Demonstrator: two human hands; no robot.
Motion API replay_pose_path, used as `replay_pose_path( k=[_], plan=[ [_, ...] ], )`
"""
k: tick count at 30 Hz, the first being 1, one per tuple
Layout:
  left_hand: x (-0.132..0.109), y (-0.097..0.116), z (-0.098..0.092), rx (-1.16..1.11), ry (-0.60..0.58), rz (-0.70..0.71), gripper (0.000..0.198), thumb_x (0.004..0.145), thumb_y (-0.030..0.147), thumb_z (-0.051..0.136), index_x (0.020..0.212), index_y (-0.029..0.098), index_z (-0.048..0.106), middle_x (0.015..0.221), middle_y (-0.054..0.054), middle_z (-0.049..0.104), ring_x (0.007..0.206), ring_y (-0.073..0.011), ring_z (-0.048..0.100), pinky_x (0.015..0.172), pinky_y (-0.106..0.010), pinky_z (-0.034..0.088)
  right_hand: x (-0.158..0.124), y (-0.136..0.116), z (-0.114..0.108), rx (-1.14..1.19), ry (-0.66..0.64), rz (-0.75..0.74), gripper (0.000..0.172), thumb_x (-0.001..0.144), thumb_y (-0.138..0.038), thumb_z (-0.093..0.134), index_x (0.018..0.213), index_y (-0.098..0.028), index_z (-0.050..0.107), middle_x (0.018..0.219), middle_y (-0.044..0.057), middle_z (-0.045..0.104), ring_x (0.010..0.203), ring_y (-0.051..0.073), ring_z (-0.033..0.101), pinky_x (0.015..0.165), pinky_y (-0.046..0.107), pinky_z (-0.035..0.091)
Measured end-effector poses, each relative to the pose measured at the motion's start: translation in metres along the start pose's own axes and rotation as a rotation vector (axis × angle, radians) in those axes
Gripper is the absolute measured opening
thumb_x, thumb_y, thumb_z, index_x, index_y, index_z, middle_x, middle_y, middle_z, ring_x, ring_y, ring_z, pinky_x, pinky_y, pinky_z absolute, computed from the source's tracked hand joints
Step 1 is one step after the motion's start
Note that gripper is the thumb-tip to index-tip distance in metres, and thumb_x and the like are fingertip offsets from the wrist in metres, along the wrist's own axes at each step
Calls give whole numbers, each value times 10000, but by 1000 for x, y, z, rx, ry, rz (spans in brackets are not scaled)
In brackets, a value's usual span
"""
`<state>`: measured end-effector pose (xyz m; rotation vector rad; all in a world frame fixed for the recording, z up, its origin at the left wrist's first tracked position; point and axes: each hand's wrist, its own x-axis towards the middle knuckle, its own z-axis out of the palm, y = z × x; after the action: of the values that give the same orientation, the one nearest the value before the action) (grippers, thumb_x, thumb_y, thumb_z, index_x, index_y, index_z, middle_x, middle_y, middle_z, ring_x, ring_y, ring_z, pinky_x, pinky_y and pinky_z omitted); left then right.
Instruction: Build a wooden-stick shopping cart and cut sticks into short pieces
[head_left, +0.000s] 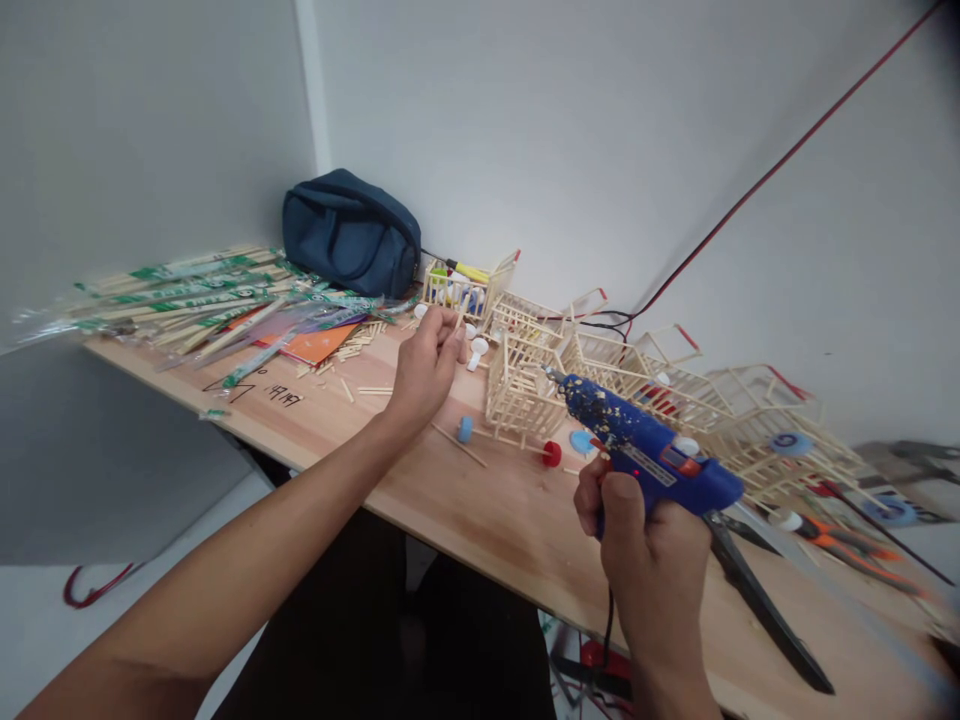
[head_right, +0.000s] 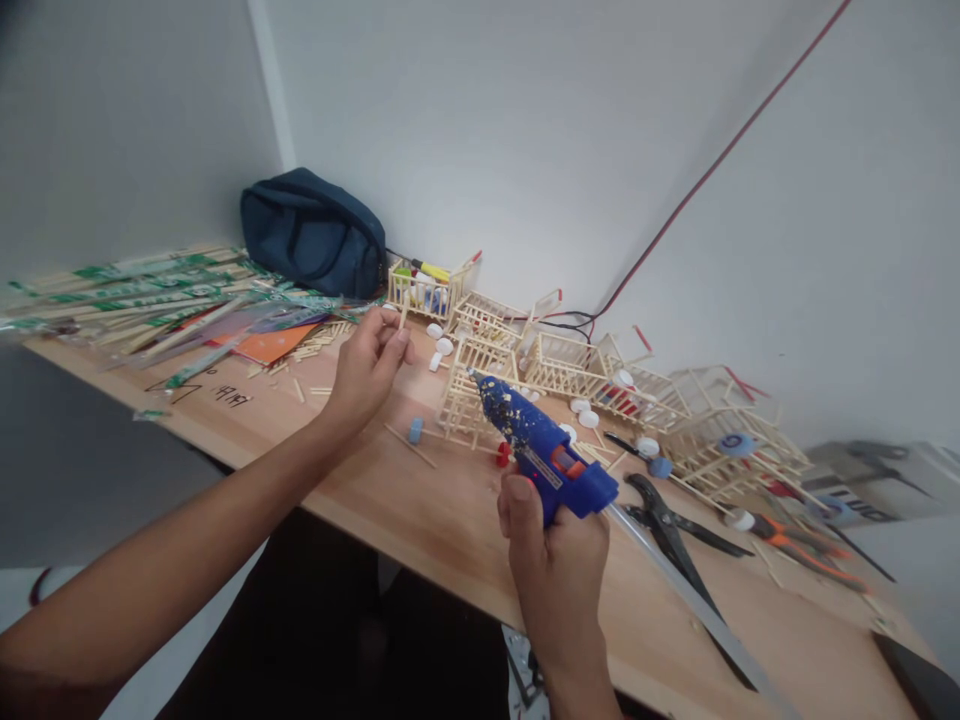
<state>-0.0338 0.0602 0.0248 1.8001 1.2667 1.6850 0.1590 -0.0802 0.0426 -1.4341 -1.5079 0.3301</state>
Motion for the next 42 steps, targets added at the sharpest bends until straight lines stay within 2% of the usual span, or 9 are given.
replay_pose_path(
  k=[16,23,28,31,34,37,42],
  plan=[
    [0,-4,1,-35,-3,-2,44,935,245,449,907,219,471,663,47,591,631,-133,564,669,-266,402,0,-2,-1,-7,17,18,464,919,-521,468,587,-197,479,489,-15,467,468,111,443,502,259,358],
    [0,-3,0,-13,1,3,43,933,242,452,900,223,472,656,45,591,610,-136,551,651,-269,396,-1,-10,-2,39,52,16,446,936,-542,437,715,-169,548,562,5,512,469,106,442,467,251,354],
    [0,0,-1,-7,6,14,45,931,228,458,888,219,469,649,46,589,597,-130,540,652,-266,396,4,-14,2,192,45,-51,458,938,-555,425,754,-163,574,602,23,525,546,139,505,522,278,416],
    [0,-2,-1,-9,8,17,39,928,229,462,894,216,474,642,46,584,602,-132,543,656,-268,396,8,-16,4,299,79,-66,457,921,-582,439,778,-167,567,645,45,566,550,146,520,499,272,401],
    [1,-5,0,-22,11,10,36,924,236,461,898,217,478,656,42,581,621,-135,553,660,-269,401,11,-18,4,400,123,-26,429,928,-581,412,806,-187,533,657,42,572,534,147,515,477,264,370],
    [1,-8,0,-47,-8,7,56,933,254,444,902,218,474,676,36,576,641,-136,560,661,-267,405,14,-17,-1,503,167,53,411,941,-590,367,882,-212,516,717,32,577,478,121,452,440,253,313],
    [1,-9,-1,-61,-17,16,59,937,264,443,907,220,469,675,38,559,615,-129,524,636,-261,389,12,-4,-15,442,-6,164,402,928,-576,441,939,-191,554,785,60,607,508,118,452,481,273,346]
  ],
)
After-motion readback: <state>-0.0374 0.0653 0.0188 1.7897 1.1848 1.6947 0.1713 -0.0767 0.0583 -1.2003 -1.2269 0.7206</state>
